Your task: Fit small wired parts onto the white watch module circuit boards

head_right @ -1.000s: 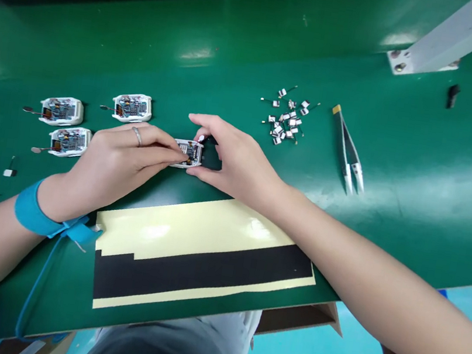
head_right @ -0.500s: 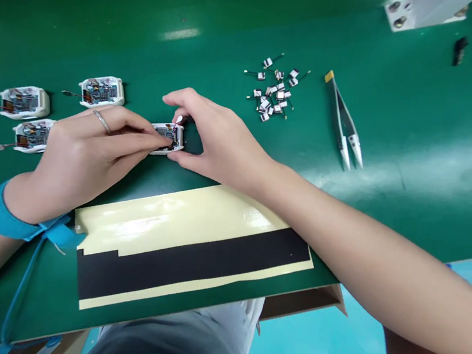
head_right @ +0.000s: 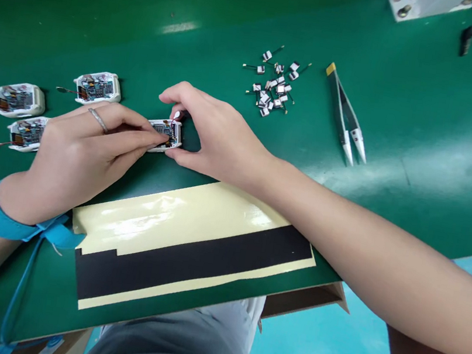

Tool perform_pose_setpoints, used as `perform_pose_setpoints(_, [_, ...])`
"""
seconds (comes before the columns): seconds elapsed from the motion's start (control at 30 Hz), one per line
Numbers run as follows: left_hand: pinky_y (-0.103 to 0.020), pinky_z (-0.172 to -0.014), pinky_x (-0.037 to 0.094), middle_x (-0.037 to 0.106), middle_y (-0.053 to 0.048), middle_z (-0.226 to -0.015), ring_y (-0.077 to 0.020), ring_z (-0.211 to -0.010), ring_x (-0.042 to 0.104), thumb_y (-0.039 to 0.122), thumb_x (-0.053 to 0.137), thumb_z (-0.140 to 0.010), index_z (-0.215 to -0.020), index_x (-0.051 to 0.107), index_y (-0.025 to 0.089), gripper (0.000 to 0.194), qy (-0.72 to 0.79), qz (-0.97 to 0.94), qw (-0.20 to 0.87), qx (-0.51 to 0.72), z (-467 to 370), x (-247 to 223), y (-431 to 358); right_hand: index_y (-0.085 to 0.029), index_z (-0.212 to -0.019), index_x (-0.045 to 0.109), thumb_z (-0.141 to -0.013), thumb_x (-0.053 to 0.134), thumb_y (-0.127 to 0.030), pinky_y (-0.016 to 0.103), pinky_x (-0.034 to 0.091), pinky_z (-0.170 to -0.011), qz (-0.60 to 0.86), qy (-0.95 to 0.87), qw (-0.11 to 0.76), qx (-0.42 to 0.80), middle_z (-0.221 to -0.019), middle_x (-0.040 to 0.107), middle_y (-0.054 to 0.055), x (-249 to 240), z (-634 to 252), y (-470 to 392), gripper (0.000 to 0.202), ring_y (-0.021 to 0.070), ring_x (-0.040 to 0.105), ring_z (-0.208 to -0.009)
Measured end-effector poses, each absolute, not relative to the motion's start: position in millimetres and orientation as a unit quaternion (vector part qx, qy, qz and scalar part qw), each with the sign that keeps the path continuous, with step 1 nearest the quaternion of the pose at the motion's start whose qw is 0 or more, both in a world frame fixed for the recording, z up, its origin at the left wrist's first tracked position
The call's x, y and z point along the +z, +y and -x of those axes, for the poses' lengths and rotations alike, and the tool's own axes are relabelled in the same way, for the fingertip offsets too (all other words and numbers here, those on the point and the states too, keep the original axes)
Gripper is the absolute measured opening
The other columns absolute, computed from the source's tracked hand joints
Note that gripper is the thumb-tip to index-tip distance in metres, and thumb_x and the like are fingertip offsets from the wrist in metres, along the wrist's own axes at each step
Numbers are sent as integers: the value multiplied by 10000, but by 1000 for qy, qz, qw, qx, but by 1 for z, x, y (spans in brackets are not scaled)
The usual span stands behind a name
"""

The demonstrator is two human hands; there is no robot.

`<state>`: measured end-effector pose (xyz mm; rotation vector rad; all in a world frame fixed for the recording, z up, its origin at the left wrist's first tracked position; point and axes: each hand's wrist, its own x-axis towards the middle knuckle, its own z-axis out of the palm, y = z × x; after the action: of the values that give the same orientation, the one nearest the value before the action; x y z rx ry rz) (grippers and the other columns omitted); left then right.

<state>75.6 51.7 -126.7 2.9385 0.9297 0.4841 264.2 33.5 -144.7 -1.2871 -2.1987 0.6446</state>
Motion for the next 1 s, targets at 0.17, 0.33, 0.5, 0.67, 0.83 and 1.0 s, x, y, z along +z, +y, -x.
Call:
perform_pose_setpoints(0.17, [-292, -639, 490, 606, -23, -819, -158, -755, 562, 235, 437, -863, -869, 611, 211, 176, 301, -941, 14, 153, -76, -126, 51, -210, -1093, 397, -714, 625, -287, 331, 491, -751, 482, -804, 254, 238, -1029, 559, 29, -144, -264, 34, 449, 173, 558, -891])
perform_pose_setpoints(0.33, [-298, -647, 482, 607, -34, -848, -168, -771, 560, 231, 434, -862, -870, 614, 197, 183, 298, -944, 9, 143, -76, -126, 52, -200, -1088, 406, -703, 633, -267, 326, 494, -739, 481, -803, 258, 241, -1031, 561, 31, -144, -264, 33, 452, 169, 561, -873])
perform_pose_setpoints(0.5, [-287, -636, 467, 608, -25, -861, -166, -773, 554, 236, 429, -864, -890, 613, 207, 188, 289, -947, -9, 138, -75, -127, 52, -195, -1082, 408, -708, 632, -270, 330, 489, -750, 476, -804, 261, 244, -1021, 560, 33, -144, -265, 33, 443, 172, 558, -889])
perform_pose_setpoints(0.67, [-281, -633, 469, 607, -19, -846, -159, -763, 558, 221, 444, -856, -877, 615, 207, 172, 286, -946, -14, 152, -75, -129, 52, -201, -1079, 408, -704, 633, -278, 331, 490, -739, 478, -805, 259, 238, -1026, 562, 29, -145, -264, 34, 444, 173, 560, -881])
perform_pose_setpoints(0.83, [-279, -633, 474, 606, -22, -850, -155, -767, 557, 219, 434, -860, -876, 611, 209, 178, 282, -948, -27, 146, -74, -128, 52, -209, -1072, 408, -708, 628, -287, 321, 492, -730, 481, -805, 254, 237, -1034, 563, 32, -144, -264, 34, 432, 172, 560, -880])
perform_pose_setpoints(1.0, [-287, -647, 481, 608, -31, -859, -165, -774, 564, 222, 443, -854, -882, 616, 197, 177, 274, -950, -28, 146, -74, -128, 52, -207, -1072, 403, -712, 622, -286, 320, 490, -740, 479, -806, 254, 237, -1038, 557, 29, -144, -264, 34, 429, 170, 557, -889])
